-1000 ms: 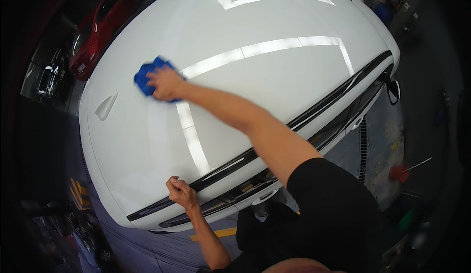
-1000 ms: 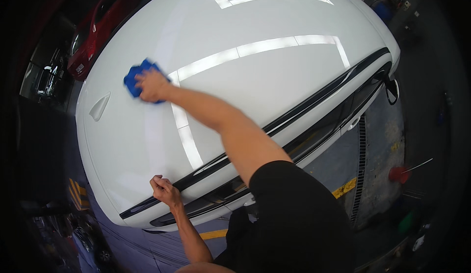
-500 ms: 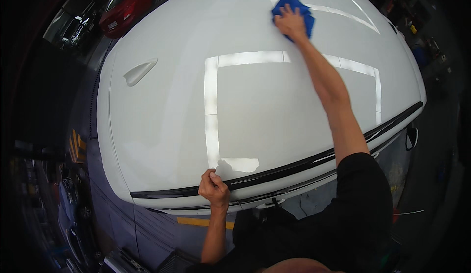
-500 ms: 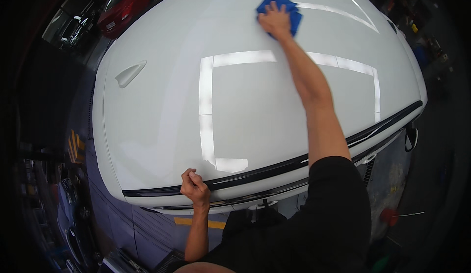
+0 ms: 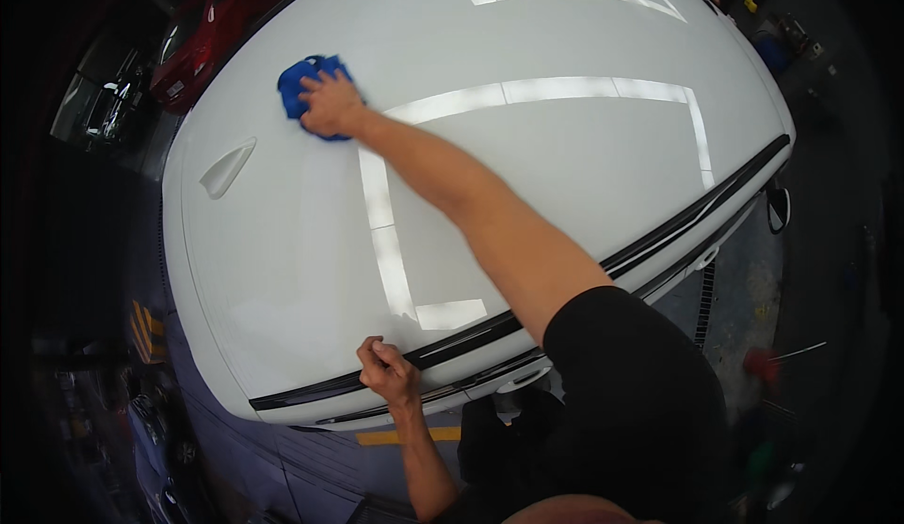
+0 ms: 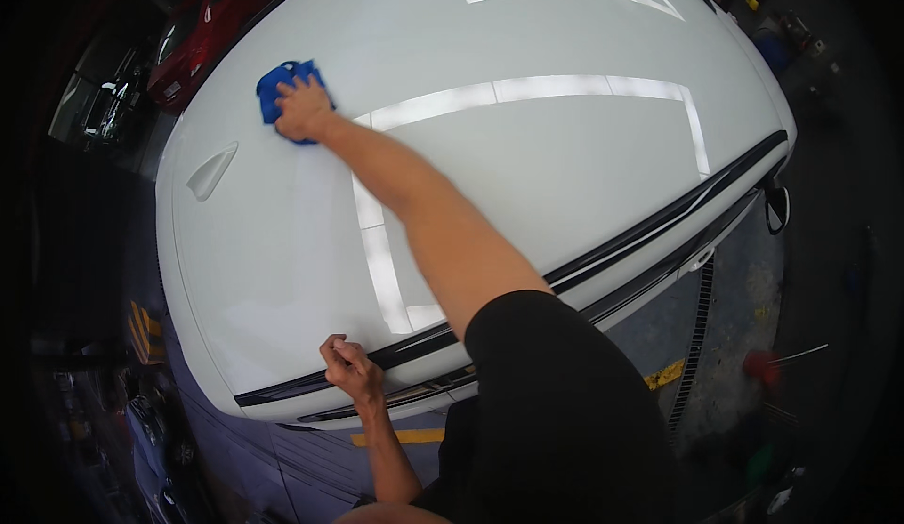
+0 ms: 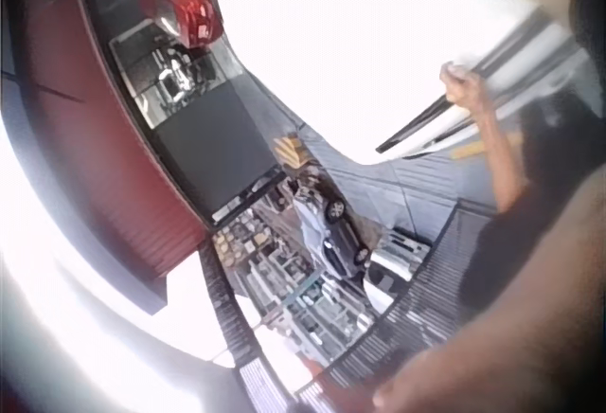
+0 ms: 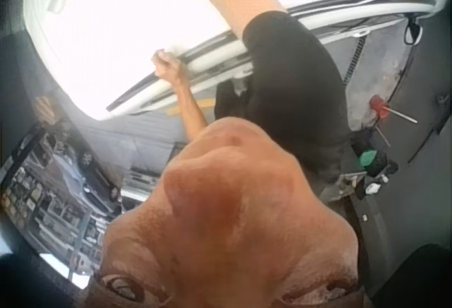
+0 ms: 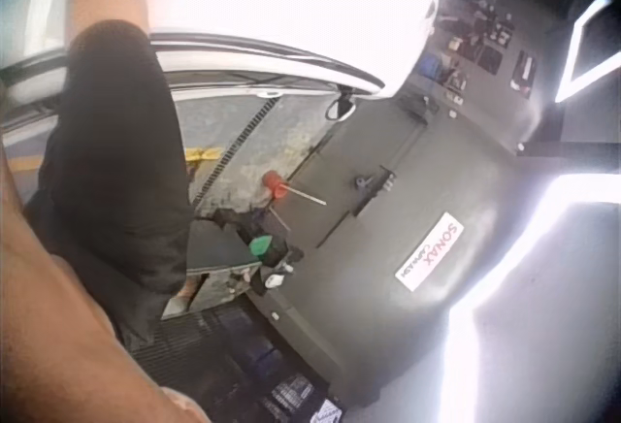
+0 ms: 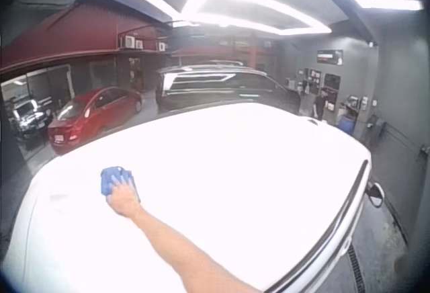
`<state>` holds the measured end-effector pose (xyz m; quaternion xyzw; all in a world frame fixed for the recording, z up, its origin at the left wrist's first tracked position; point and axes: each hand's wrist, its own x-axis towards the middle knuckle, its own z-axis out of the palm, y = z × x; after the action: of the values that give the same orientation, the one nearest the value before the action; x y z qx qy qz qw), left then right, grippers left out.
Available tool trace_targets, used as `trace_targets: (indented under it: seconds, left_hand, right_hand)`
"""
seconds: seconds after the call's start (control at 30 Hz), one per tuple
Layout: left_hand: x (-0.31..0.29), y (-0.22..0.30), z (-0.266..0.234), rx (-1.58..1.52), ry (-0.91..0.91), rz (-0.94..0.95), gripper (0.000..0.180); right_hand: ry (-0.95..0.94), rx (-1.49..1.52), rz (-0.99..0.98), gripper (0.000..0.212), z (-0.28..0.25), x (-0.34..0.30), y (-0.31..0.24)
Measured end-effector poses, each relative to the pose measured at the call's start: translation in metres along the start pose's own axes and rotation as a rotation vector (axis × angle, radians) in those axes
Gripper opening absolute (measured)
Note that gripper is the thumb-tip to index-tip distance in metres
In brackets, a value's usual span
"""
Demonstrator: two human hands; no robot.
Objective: The person uses a rotary polisher with a yellow pad to buff the hood of a white car, moving the tool in overlapping passes across the surface. After polishing, the person wipes the hood with a blue microfiber cloth to remove residue.
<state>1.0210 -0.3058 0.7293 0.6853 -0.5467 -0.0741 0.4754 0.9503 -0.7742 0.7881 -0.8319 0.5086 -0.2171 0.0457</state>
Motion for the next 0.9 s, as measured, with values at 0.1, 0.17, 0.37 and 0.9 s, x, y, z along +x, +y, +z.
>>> trace_targets:
  seconds: [0.1,0.17,0.37,0.9]
  left_hand:
    - [0.002,0.004,-0.001,-0.035,0.029,-0.013,0.024]
    - [0.002,0.005,-0.004,-0.037,0.037,-0.032,0.025]
    - [0.002,0.011,0.007,0.017,0.019,-0.039,0.019]
    - [0.007,0.013,0.013,0.045,0.017,-0.006,0.018]
  right_hand:
    - [0.142,-0.097,0.122,0.058,-0.085,-0.049,0.165]
    - [0.183,-0.036,0.283,0.059,-0.154,-0.107,0.271]
    - [0.319,-0.369,0.941,0.068,-0.285,-0.292,0.474]
    - [-0.298,0.142,-0.411,0.060,-0.026,-0.262,-0.142]
